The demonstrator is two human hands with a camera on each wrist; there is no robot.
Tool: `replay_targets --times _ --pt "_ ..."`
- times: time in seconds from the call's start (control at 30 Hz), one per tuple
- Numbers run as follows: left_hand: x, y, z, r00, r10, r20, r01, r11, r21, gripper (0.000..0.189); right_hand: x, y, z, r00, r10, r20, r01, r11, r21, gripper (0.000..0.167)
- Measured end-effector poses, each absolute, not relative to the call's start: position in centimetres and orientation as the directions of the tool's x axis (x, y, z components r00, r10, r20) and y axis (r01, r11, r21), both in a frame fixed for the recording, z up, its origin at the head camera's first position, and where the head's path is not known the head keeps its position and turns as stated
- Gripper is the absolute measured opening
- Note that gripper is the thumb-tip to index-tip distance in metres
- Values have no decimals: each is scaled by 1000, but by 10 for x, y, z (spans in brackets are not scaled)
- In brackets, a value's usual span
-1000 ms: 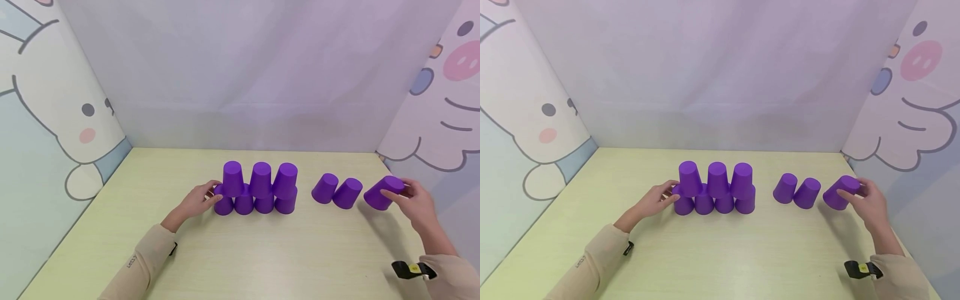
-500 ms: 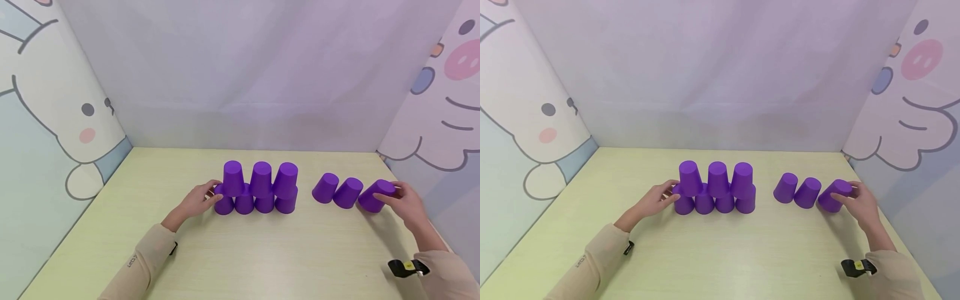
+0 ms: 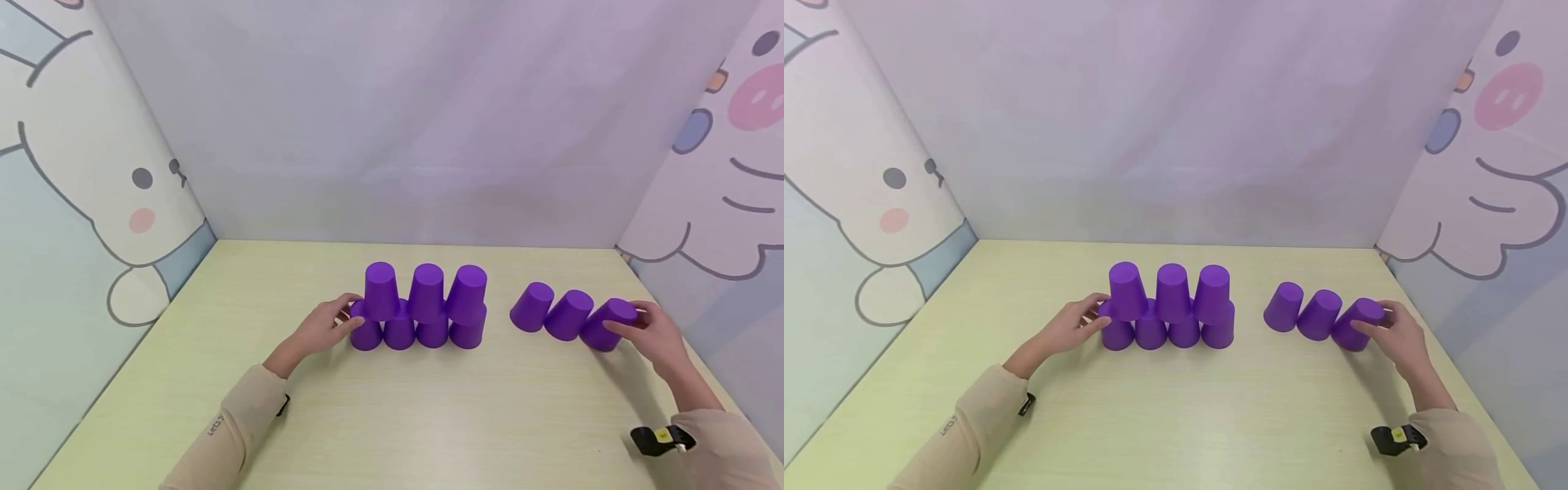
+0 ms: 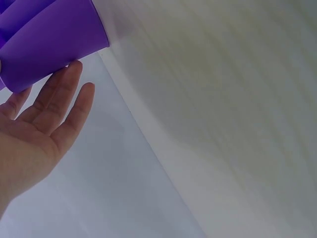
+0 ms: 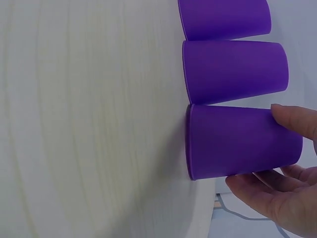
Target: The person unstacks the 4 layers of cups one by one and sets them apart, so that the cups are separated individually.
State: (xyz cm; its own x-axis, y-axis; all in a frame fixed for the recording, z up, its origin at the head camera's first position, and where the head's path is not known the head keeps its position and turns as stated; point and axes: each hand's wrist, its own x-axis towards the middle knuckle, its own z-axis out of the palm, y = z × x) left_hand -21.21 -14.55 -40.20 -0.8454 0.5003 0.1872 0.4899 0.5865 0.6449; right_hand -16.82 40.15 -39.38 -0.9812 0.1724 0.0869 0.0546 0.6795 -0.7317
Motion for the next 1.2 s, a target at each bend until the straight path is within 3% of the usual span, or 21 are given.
replay_targets --times 0.43,0.73,1.2 --pt "-211 -145 -401 -845 500 187 490 588 644 36 -164 402 -391 -981 174 83 61 688 -723 72" --pt "-211 -145 -401 -841 505 194 497 579 646 36 -163 408 -387 -943 299 147 83 638 -765 71" --pt "-210 -145 -402 -849 496 182 484 590 646 36 -146 383 -352 -930 268 250 -83 511 -856 53"
